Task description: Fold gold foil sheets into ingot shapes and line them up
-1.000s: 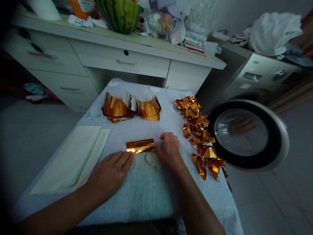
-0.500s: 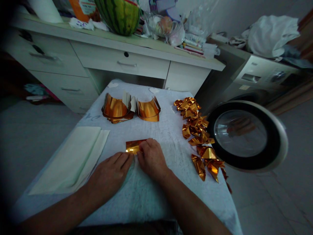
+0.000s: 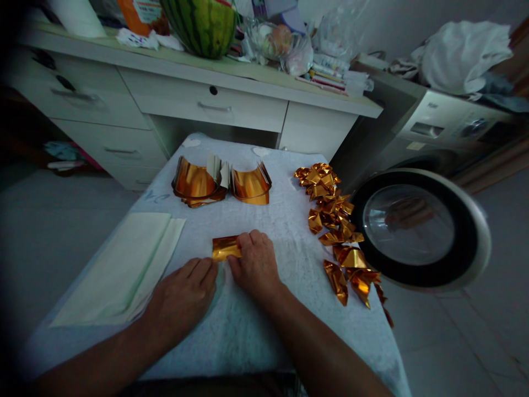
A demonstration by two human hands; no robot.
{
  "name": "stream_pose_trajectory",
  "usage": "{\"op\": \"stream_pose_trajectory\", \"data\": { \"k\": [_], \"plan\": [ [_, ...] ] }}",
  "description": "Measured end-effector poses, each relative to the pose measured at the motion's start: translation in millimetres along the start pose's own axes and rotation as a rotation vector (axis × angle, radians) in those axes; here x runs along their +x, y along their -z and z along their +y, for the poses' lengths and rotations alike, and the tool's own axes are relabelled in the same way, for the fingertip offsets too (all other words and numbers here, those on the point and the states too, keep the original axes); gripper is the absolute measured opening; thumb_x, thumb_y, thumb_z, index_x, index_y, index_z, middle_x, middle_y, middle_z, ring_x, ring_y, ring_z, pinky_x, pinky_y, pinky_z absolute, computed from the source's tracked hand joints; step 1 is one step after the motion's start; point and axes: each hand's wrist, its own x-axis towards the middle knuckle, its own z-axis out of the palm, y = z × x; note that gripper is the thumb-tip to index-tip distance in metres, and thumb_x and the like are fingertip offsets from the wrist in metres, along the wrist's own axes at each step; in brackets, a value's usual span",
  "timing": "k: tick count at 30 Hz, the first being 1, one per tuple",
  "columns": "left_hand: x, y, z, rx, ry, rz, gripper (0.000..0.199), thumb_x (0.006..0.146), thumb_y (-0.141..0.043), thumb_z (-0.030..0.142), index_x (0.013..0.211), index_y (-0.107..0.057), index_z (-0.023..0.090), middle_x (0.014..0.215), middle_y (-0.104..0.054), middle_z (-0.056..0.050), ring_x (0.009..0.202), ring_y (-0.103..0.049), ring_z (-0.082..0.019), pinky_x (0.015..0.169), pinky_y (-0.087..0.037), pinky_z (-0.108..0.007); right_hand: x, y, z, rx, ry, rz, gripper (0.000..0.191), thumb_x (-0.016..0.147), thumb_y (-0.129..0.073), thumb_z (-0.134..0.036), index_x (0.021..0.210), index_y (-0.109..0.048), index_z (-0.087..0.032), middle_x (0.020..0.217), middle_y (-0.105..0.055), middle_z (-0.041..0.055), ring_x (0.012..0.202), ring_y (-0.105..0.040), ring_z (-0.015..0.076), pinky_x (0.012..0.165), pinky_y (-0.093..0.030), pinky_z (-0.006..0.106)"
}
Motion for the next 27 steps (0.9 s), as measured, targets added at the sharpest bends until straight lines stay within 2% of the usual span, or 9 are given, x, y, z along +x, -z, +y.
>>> {"op": "stream_pose_trajectory", "data": {
  "k": [4, 13, 17, 23, 27],
  "plan": [
    [-2, -0.2, -3, 0.006, -0.008, -0.030, 0.023, 0.079, -0.054, -0.002, 0.088, -0.072, 0.010, 0.083, -0.066, -0.010, 0.077, -0.061, -0.024, 0.065, -0.055, -0.036, -1, 6, 12, 0.029, -0.023, 0.003, 0.019, 0.083, -0.065, -0.029, 0.098, -0.058, -0.019, 0.099, -0.056, 0.0071, 0.092, -0.050, 0.0238, 0.084, -0.041, 0.036],
    [-4, -1.5, -4, 0.024, -0.010, 0.039, 0.022, 0.079, -0.056, -0.001, 0.089, -0.072, 0.011, 0.084, -0.067, -0.009, 0.077, -0.062, -0.025, 0.061, -0.054, -0.036, 0, 18, 36, -0.015, -0.119, 0.004, 0.031, 0.076, -0.074, -0.032, 0.101, -0.058, -0.022, 0.104, -0.054, 0.0067, 0.097, -0.049, 0.0260, 0.085, -0.040, 0.039],
    [-3, -1.1, -5, 0.033, -0.023, 0.046, 0.024, 0.078, -0.055, -0.002, 0.089, -0.072, 0.011, 0.085, -0.067, -0.010, 0.078, -0.062, -0.025, 0.061, -0.055, -0.036, 1, 26, 44, -0.017, -0.144, -0.029, 0.031, 0.076, -0.074, -0.030, 0.100, -0.056, -0.021, 0.106, -0.054, 0.0064, 0.098, -0.049, 0.0261, 0.084, -0.039, 0.038],
    [-4, -2.4, -5, 0.052, -0.036, 0.047, 0.027, 0.076, -0.054, -0.004, 0.091, -0.072, 0.010, 0.085, -0.067, -0.010, 0.077, -0.062, -0.025, 0.061, -0.054, -0.036, 0, 34, 50, 0.068, -0.083, -0.077, 0.024, 0.079, -0.065, -0.019, 0.101, -0.055, -0.020, 0.107, -0.054, 0.0058, 0.099, -0.049, 0.0240, 0.087, -0.039, 0.038],
    [-3, -0.9, -4, 0.054, -0.059, 0.036, 0.027, 0.076, -0.054, -0.005, 0.089, -0.072, 0.010, 0.085, -0.067, -0.010, 0.077, -0.062, -0.025, 0.061, -0.054, -0.035, 0, 39, 50, 0.160, -0.036, -0.077, 0.035, 0.074, -0.056, -0.006, 0.106, -0.056, -0.019, 0.107, -0.054, 0.0056, 0.103, -0.049, 0.0228, 0.091, -0.039, 0.037]
  ]
}}
